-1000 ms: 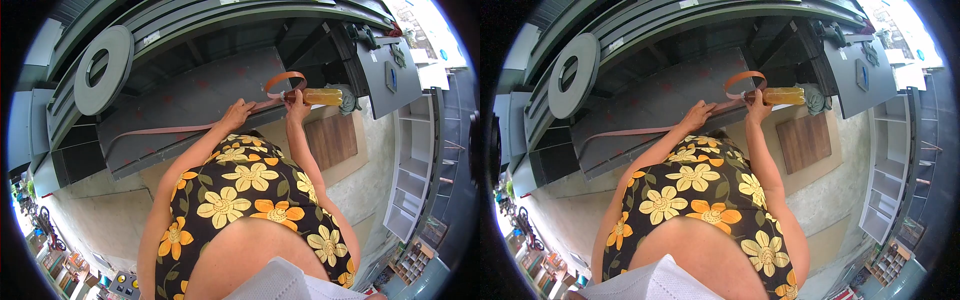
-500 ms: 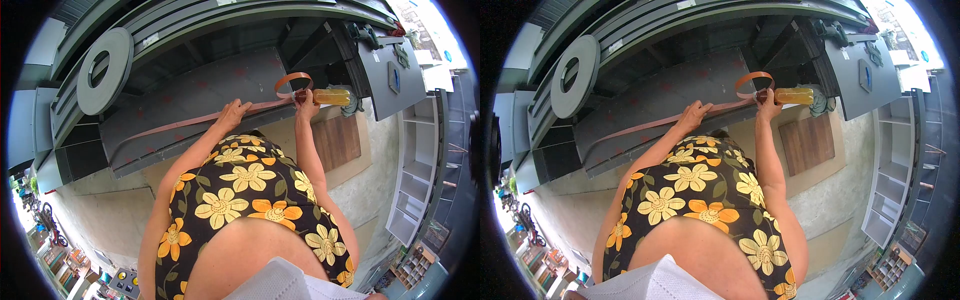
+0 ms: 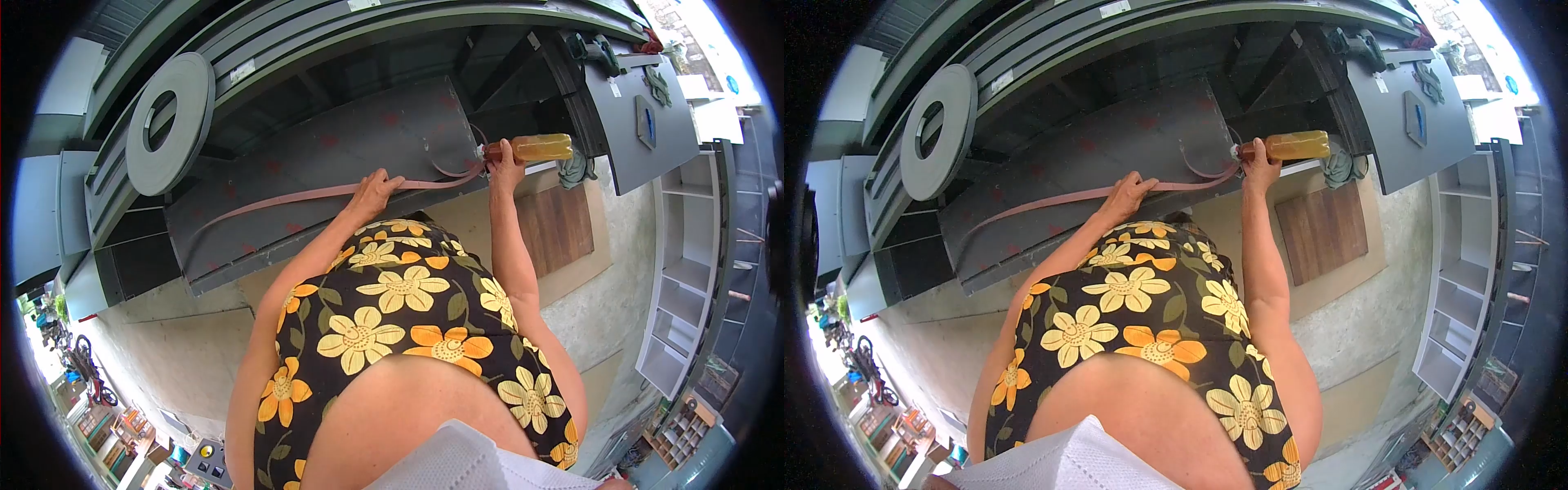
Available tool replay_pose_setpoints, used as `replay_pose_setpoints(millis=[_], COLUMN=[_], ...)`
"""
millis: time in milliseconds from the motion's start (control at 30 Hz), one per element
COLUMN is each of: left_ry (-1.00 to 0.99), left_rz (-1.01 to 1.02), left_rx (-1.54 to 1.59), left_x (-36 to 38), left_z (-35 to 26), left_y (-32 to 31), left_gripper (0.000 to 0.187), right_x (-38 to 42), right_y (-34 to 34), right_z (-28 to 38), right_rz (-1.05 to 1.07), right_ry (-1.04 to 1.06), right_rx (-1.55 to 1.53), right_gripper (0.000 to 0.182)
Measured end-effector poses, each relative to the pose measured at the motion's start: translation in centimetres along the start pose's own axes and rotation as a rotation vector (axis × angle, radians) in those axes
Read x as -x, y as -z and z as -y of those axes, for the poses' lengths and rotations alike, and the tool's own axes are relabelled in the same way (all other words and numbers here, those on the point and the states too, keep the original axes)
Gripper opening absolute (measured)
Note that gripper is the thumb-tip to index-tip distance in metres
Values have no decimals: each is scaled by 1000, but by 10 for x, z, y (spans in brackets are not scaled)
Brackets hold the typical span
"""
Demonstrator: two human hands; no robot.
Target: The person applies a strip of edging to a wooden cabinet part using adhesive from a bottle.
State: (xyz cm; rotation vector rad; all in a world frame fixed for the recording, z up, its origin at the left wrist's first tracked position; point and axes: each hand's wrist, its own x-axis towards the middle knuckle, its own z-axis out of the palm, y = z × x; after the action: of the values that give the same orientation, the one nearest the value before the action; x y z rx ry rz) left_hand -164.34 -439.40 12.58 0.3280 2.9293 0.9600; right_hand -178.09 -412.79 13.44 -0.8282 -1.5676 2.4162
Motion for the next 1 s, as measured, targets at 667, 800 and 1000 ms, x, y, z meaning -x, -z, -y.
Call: replay_pose_setpoints(millis=[667, 800, 1000], left_ry=[37, 72, 179], left_rz=[14, 75, 191], left_rx=[21, -30, -64], left_x=[-2, -4, -9], left_z=[-1, -3, -11], left_y=[10, 9, 5], left_gripper=[33, 34, 37], right_x=[-22, -23, -35], right_y=[16, 18, 35], right_z=[-26, -23, -33], right_rz=[34, 21, -32], right_ry=[153, -113, -352], right_rx=[236, 6, -160], right_gripper=[40, 40, 46])
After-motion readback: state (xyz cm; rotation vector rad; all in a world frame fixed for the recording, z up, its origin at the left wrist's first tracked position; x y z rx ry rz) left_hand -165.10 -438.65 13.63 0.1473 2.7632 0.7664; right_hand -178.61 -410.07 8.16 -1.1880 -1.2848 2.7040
